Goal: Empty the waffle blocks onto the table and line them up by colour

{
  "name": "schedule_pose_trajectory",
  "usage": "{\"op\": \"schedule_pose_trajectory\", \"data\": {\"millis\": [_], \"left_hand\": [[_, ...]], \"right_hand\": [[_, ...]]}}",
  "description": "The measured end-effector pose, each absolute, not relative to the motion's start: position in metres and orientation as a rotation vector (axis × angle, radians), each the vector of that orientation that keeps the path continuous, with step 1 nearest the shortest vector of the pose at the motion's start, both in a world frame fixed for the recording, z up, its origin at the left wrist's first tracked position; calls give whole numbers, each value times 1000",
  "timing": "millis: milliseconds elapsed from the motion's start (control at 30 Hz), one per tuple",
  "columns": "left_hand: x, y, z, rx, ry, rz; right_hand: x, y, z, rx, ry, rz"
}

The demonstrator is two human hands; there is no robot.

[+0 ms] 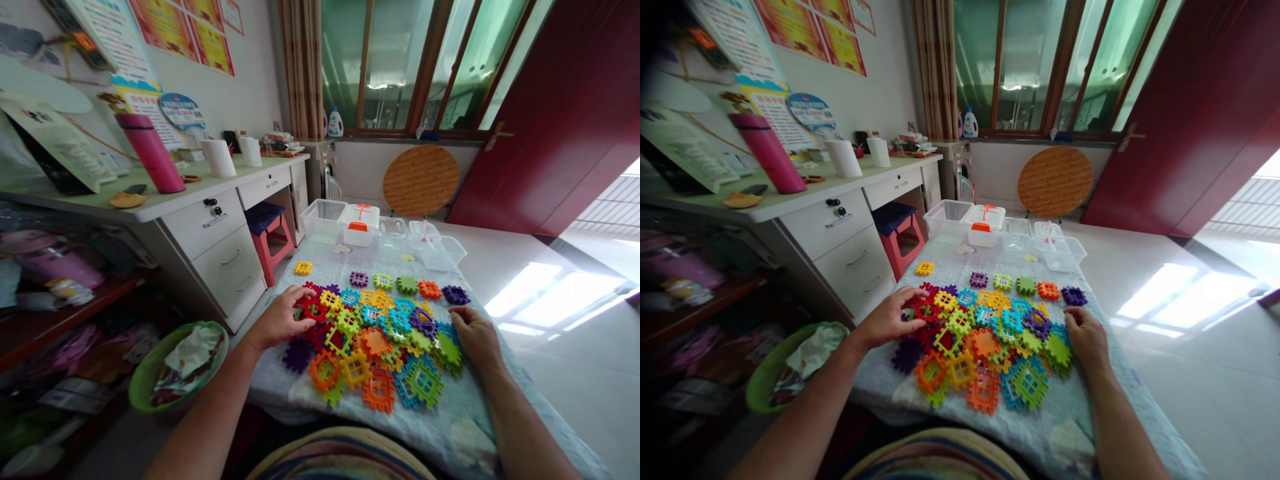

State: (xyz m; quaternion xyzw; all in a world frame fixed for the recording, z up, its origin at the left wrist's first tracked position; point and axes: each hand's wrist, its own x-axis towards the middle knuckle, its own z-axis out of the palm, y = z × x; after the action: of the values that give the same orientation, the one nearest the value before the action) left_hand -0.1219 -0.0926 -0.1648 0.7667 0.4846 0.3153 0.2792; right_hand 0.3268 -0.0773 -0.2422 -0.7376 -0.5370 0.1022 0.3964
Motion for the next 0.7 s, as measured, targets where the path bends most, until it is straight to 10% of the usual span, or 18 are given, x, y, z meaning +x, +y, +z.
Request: {"op": "schedule_pose_trajectory", "data": {"millis": [433,700], "left_hand": [[-140,-76,-175,1741,1326,1281],[-145,-70,-153,2077,1789,827]], "right_hand": [[325,-79,-240,-1884,-1351,261],[325,-78,-241,-1894,-1347,261]]}}
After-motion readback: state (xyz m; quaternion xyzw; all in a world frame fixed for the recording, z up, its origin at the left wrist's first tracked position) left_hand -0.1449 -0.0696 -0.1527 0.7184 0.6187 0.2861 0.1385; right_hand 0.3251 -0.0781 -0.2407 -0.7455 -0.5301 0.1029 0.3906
